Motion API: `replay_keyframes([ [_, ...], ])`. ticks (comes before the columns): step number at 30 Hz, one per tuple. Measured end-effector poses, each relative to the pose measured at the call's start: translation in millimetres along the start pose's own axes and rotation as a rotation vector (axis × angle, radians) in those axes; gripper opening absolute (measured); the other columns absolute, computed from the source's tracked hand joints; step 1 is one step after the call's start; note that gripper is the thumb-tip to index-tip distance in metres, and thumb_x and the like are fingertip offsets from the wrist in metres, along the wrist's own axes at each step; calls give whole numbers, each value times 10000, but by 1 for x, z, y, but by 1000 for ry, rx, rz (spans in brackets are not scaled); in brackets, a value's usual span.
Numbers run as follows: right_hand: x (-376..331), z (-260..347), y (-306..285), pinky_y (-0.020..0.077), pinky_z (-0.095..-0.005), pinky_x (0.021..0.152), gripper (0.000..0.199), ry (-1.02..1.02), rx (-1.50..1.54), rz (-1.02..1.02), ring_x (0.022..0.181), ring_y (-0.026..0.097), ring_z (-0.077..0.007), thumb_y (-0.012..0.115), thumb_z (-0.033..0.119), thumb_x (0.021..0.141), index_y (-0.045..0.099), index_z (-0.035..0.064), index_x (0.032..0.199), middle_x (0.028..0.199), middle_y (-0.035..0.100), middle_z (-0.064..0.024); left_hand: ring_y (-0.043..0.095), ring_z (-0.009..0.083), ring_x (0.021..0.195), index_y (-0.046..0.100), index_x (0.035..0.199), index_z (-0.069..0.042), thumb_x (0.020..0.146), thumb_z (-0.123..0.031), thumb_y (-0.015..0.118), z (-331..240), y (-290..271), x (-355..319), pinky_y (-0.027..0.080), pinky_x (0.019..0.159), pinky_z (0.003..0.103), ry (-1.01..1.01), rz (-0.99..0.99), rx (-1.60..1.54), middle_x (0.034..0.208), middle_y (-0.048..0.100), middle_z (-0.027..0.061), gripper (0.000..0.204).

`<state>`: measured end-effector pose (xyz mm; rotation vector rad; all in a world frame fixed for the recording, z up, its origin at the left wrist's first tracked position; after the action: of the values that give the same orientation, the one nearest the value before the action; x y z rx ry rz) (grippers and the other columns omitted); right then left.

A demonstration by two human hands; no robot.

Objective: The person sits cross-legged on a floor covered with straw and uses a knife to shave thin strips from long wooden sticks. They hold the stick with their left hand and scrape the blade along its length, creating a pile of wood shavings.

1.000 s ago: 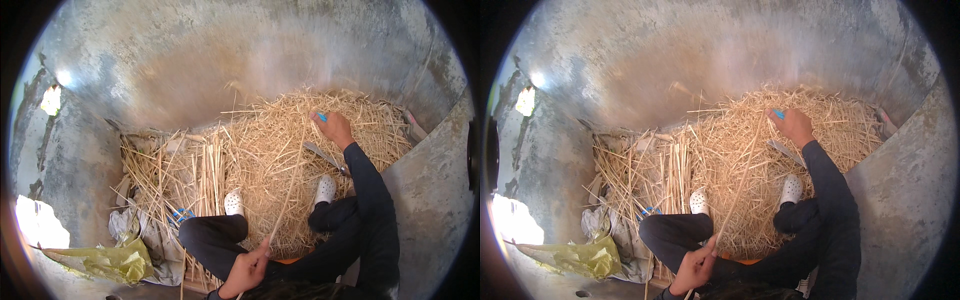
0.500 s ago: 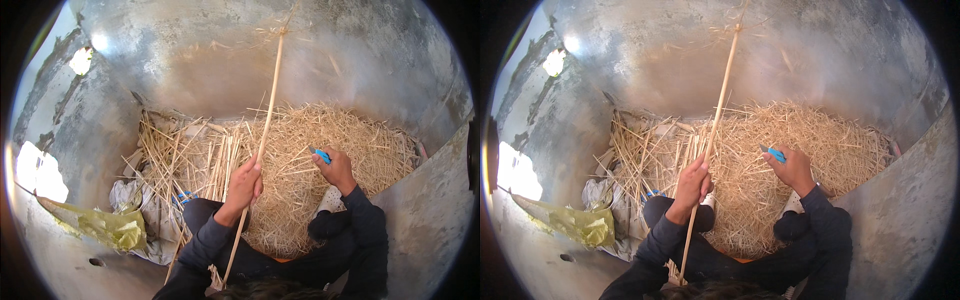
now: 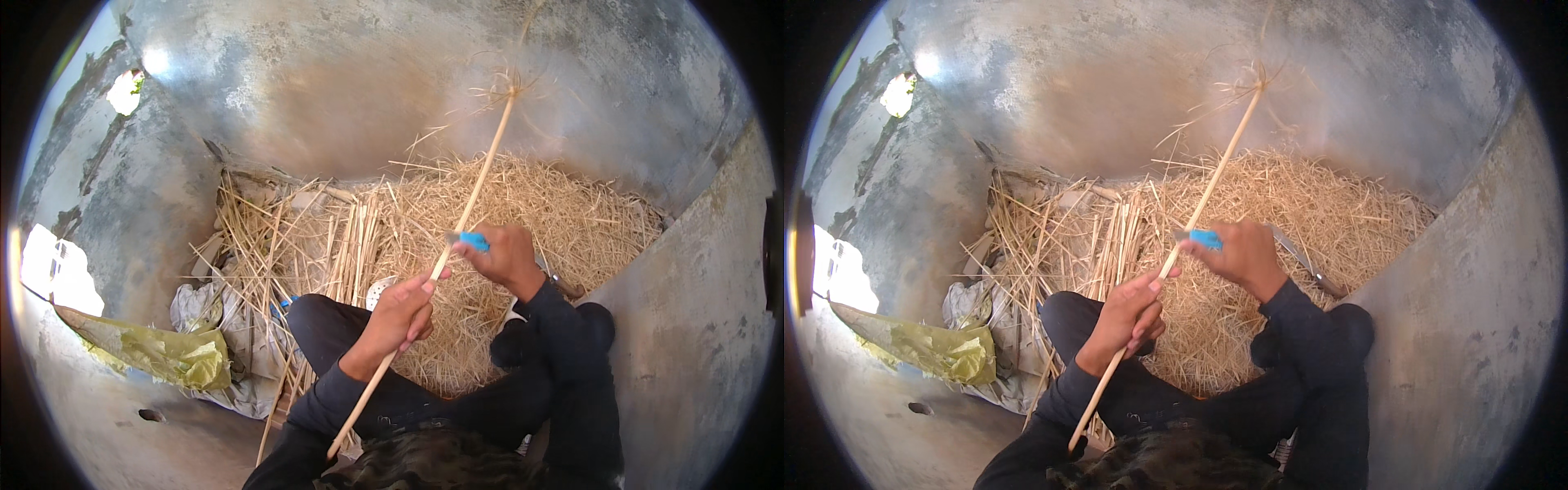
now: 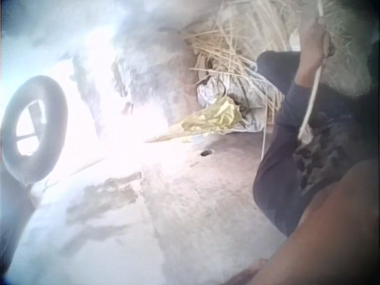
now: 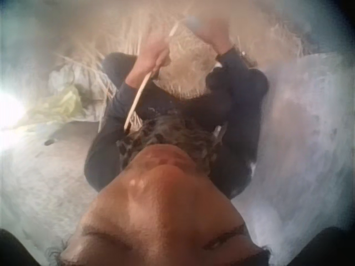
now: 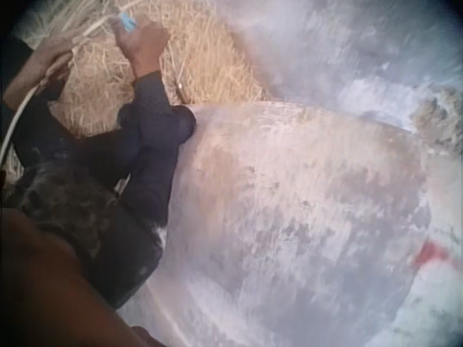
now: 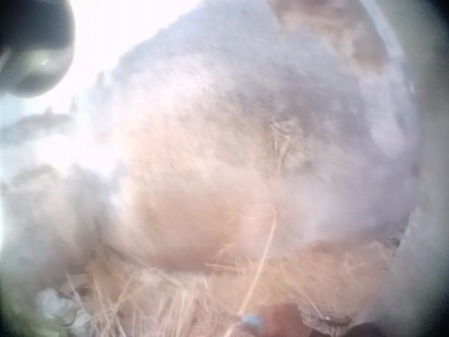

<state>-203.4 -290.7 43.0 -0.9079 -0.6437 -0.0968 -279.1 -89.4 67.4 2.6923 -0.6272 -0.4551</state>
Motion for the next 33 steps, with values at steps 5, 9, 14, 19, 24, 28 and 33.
replay_keyframes([
  [5,-16,5,7,407,-419,422,734,-12,41,96,417,547,-311,470,730,829,572,66,531,431,488,-122,290,67,273,464,1303,15,1036,-198,368,12,4,-28,257,349,206,-10,-36,-30,411,339,-43,354],
  [9,7,-1,0,416,-409,447,682,141,7,160,436,543,-314,494,717,824,614,91,583,456,507,-117,316,42,314,471,1329,5,1034,-200,386,14,10,-49,276,358,194,13,-91,234,428,348,-53,369],
  [14,-31,25,0,418,-413,430,695,-150,105,151,427,559,-302,497,711,824,610,80,557,450,513,-137,347,22,377,460,1353,8,1025,-196,426,19,10,-50,299,395,186,65,-98,336,497,403,-53,388],
  [19,-17,-21,26,402,-394,433,662,122,72,158,436,537,-302,532,714,796,576,101,550,453,488,-104,366,13,411,442,1375,-2,1024,-184,430,20,13,-68,308,410,181,44,-138,331,536,421,-61,395],
  [24,-23,26,12,413,-395,439,618,-127,106,168,434,545,-289,517,654,849,626,107,582,467,512,-100,372,14,419,447,1371,1,1022,-183,436,19,15,-82,312,412,185,56,-184,307,548,422,-62,395],
  [28,-25,17,22,419,-390,438,640,-42,113,201,418,540,-287,564,731,760,653,118,602,468,527,-96,372,13,430,454,1365,3,1020,-180,441,21,22,-88,309,419,186,61,-202,336,560,419,-60,391],
  [33,-26,48,13,409,-388,428,662,-188,74,204,410,535,-284,561,739,755,590,110,552,448,500,-84,379,5,448,452,1368,0,1021,-176,436,21,16,-93,311,430,178,97,-267,416,574,418,-66,390],
])
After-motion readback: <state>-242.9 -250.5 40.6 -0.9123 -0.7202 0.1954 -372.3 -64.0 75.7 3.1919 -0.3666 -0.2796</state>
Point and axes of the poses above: each hand's wrist, its own x-axis towards the middle knuckle, its own y-axis out of the palm, z = x × y, the point moved 2 cm from there along x, towards the middle knuckle
